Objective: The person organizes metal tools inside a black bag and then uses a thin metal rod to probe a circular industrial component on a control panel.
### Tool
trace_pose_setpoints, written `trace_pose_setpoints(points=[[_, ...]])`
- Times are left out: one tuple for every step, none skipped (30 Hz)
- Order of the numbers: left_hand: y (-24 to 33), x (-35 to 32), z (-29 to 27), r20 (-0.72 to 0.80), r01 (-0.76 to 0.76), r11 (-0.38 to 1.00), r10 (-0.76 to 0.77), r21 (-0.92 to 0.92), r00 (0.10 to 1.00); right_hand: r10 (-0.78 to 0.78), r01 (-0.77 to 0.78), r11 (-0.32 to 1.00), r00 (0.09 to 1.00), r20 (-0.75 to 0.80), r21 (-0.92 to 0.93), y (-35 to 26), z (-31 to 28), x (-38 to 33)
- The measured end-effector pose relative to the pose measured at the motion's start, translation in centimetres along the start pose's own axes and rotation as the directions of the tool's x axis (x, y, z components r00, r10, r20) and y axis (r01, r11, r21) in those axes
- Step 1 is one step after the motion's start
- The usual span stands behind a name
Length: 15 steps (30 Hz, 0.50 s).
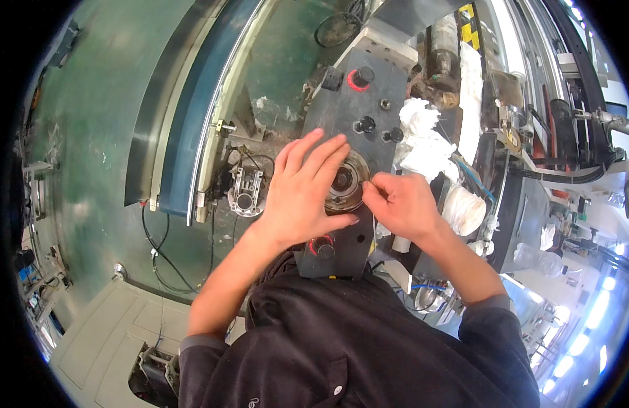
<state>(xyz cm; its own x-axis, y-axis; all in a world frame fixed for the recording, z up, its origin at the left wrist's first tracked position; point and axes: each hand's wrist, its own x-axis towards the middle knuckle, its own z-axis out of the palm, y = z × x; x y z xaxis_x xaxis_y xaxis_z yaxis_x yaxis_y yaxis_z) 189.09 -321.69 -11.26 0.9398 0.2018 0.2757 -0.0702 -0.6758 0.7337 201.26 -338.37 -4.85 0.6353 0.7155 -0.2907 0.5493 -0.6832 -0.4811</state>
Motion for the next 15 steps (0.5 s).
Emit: trace_pose_setpoints(points=[[-0.6,0.2,0.1,0.01,-0.035,0.999,0.035,-0.021,0.999,-0.019,0.019,1.0,1.0,0.004,-0.008,-0.1,0.0,0.3],[-1.2,0.3,0.2,0.018,-0.069,0.997,0.07,-0.042,0.997,-0.057,0.057,0.998,0.998,0.001,-0.03,-0.2,0.0,0.4],[-1.6,0.3,0.2,0.025,-0.103,0.993,0.105,-0.063,0.994,-0.094,0.094,0.994,0.996,-0.002,-0.053,-0.2,-0.1,0.5],[-1.6,0.3,0.2,0.019,-0.091,0.994,0.092,-0.065,0.996,-0.131,0.13,0.988,0.991,-0.006,-0.078,-0.1,-0.1,0.6],[-1.4,0.4,0.3,0.013,-0.079,0.995,0.08,-0.067,0.997,-0.127,0.127,0.988,0.992,0.006,-0.083,0.0,-0.1,0.7],[-1.2,0.5,0.4,0.006,-0.067,0.995,0.067,-0.069,0.998,-0.124,0.125,0.988,0.992,0.018,-0.088,0.0,-0.2,0.8],[-0.9,0.5,0.6,-0.004,-0.05,0.998,0.049,-0.045,0.999,-0.119,0.122,0.988,0.992,0.031,-0.096,0.1,-0.2,1.0],[-0.6,0.5,0.8,-0.014,-0.032,0.999,0.032,-0.022,0.999,-0.097,0.101,0.989,0.994,0.042,-0.105,0.1,-0.2,1.1],[-0.2,0.4,1.0,-0.025,-0.015,1.0,0.015,0.002,1.0,-0.074,0.08,0.99,0.996,0.054,-0.115,0.0,-0.2,1.2],[0.2,0.3,1.3,-0.058,0.02,1.0,-0.02,0.002,0.998,-0.052,0.06,0.99,0.996,0.067,-0.125,-0.1,-0.2,1.4],[0.4,0.2,1.5,-0.071,0.035,0.999,-0.035,0.006,0.997,-0.044,0.053,0.992,0.996,0.078,-0.116,-0.3,-0.3,1.4],[0.6,0.2,1.7,-0.084,0.05,0.999,-0.049,0.01,0.995,-0.036,0.045,0.993,0.995,0.089,-0.108,-0.5,-0.4,1.5],[0.7,0.2,1.8,-0.097,0.06,0.998,-0.059,0.012,0.994,-0.025,0.035,0.994,0.995,0.097,-0.101,-0.6,-0.6,1.4],[0.8,0.1,1.8,-0.101,0.066,0.998,-0.064,0.016,0.993,-0.014,0.026,0.995,0.992,0.126,-0.092,-0.7,-0.7,1.5],[0.8,0.1,1.8,-0.105,0.071,0.997,-0.069,0.019,0.992,-0.003,0.016,0.996,0.988,0.155,-0.083,-0.7,-0.9,1.6]])
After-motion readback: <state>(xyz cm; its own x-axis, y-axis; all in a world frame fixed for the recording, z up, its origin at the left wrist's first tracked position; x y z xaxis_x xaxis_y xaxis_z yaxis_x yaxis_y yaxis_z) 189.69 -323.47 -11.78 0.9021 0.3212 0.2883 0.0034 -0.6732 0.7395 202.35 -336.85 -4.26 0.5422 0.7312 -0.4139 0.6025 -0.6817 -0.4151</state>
